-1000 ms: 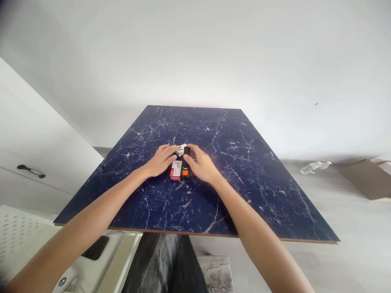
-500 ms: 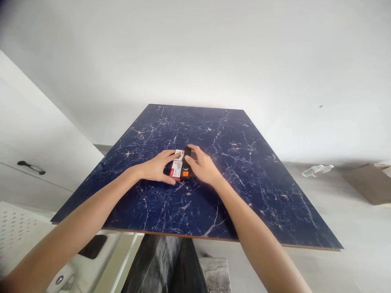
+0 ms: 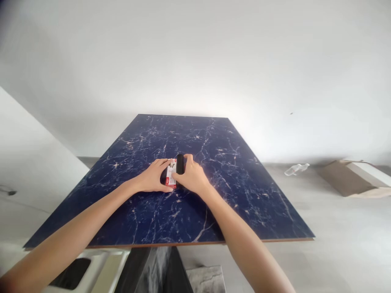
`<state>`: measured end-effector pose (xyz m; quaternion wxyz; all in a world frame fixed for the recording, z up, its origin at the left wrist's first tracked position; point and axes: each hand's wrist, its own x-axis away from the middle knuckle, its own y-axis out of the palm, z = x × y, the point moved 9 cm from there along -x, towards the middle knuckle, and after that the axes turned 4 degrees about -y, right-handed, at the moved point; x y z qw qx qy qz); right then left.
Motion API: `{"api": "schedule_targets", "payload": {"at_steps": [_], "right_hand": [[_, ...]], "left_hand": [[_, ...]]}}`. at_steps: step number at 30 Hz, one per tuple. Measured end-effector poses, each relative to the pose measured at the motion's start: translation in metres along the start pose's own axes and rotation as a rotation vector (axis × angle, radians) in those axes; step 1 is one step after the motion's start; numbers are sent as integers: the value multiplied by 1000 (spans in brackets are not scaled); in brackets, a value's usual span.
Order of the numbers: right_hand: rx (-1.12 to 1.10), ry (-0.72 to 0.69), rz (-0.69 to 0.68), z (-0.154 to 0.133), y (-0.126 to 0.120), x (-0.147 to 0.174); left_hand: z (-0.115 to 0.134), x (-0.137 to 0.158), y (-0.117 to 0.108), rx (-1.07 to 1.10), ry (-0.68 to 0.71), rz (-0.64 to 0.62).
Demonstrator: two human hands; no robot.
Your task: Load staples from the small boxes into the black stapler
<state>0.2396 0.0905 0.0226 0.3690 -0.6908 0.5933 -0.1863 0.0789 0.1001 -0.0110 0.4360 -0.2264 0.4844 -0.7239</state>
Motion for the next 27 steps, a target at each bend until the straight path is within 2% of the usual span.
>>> {"api": "schedule_targets", "payload": {"at_steps": [2,4,7,10,12,14,17,20,22,24,26,27], "right_hand": [[62,41,49,14,-13,-5],[138,75,120,37,-37,-11],[273,170,298,89,-96,-8],[312,391,459,158,-156,15],[296,505,540,194,-183,33],[274,538,590,214,-197,45],[241,516,623,222,-198,49],[271,471,787,209,-203,56],[332,373,962,187,-209,64],[373,212,1059,157,-206,62],[365,13,989,122,-189,42],[348,-92,879,102,-173,26]], "left_hand": [[10,-22,6,-12,14,36],[33,-58,18,-29,41,45],[92,-128,52,-58,102,-2],[158,-193,88,-52,129,-1],[193,-220,110,-40,134,-15],[215,-234,125,-32,150,-43],[221,-232,133,-30,169,-100],[205,-209,115,-40,180,-84],[186,-182,86,-50,198,15],[162,-149,50,-62,233,126],[134,-112,16,-74,255,215],[119,-95,3,-90,259,238]]}}
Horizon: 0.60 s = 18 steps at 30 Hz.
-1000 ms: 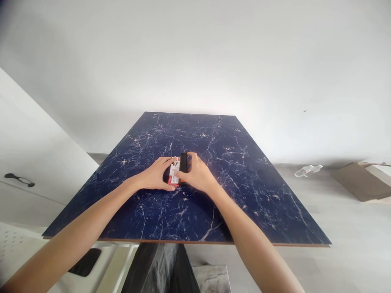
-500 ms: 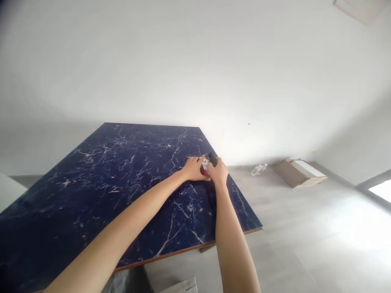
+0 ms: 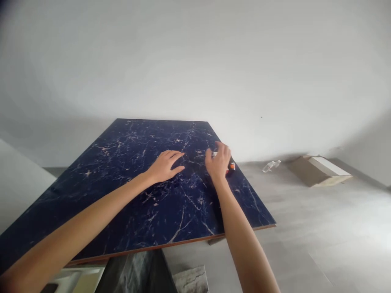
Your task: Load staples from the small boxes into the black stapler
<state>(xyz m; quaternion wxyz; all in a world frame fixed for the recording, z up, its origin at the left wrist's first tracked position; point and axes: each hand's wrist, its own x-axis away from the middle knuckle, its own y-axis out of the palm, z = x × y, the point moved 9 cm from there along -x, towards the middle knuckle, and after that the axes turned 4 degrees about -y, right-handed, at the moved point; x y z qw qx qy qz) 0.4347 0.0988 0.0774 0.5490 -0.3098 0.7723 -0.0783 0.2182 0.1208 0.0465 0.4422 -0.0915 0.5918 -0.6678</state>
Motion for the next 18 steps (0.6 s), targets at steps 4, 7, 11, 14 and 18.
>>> {"api": "schedule_targets", "payload": {"at_steps": [4,7,11,14,18], "right_hand": [[-235,-403,-623,-112,80,24],[-295,-553,-844,-161,106,58],[-362,-509,-921,-168,113,83],[-374,-463,-970,-160,112,89],[-362,-465,-1016,-158,112,90]], "left_hand": [[-47,55,-28,-56,-88,-33],[-66,75,-22,-52,-135,-69],[-65,82,-7,19,-86,-130],[-68,82,-3,16,-108,-149],[-70,83,-1,-2,-119,-173]]}}
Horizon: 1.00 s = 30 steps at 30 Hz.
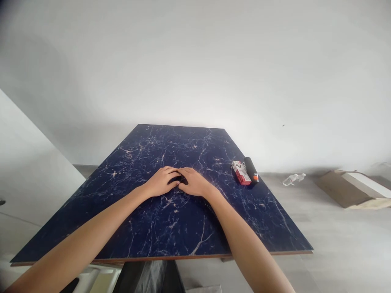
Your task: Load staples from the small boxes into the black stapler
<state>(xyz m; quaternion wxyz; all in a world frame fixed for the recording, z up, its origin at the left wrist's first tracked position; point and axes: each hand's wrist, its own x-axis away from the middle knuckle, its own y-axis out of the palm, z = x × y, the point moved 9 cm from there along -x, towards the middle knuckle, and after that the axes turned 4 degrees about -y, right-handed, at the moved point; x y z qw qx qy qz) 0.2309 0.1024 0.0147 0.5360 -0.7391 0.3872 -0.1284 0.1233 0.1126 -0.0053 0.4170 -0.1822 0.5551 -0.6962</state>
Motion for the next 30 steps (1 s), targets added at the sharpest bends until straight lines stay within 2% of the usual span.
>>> {"api": "schedule_targets", "payload": {"at_steps": [30], "right_hand": [[7,51,-45,8,8,-1]], "left_hand": [[5,1,-1,-6,-2,1]]}}
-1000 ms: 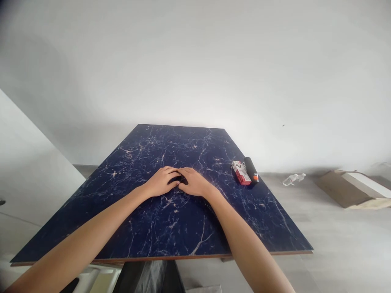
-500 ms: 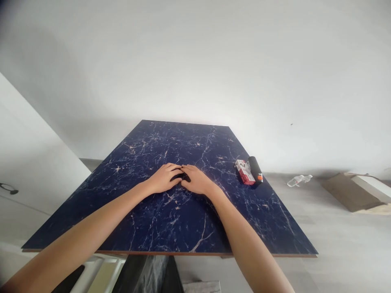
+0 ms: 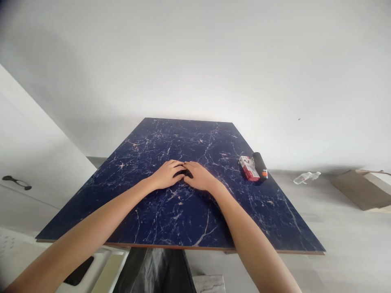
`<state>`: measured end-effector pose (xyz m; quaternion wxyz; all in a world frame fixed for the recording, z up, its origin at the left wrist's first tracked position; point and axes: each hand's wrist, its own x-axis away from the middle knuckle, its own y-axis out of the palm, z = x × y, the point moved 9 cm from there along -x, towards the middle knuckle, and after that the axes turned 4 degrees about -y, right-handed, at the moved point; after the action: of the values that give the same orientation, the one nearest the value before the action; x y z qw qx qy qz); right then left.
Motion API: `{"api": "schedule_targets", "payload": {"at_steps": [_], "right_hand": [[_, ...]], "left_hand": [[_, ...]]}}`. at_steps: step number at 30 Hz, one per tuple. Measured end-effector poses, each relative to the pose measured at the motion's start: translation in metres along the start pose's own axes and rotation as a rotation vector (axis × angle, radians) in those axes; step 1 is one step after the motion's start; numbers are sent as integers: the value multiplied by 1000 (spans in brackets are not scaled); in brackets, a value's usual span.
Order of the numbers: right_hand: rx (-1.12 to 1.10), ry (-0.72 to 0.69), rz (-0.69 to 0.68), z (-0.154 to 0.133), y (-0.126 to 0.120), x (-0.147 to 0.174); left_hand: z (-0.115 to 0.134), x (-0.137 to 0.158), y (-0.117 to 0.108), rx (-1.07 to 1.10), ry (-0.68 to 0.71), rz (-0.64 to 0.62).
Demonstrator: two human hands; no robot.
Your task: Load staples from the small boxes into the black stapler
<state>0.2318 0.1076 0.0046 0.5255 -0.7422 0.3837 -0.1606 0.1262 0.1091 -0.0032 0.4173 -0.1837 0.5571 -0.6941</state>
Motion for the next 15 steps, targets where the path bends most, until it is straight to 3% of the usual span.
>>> {"api": "schedule_targets", "payload": {"at_steps": [9,12,15], "right_hand": [[13,-38,51,-6,-9,1],[132,58,258,7,-48,8],[248,300,524,43,-101,37]], "left_hand": [[0,0,1,-26,7,-2],[-2,-1,4,-42,-15,-36],[-5,0,-3,-49,-24,-45]]}}
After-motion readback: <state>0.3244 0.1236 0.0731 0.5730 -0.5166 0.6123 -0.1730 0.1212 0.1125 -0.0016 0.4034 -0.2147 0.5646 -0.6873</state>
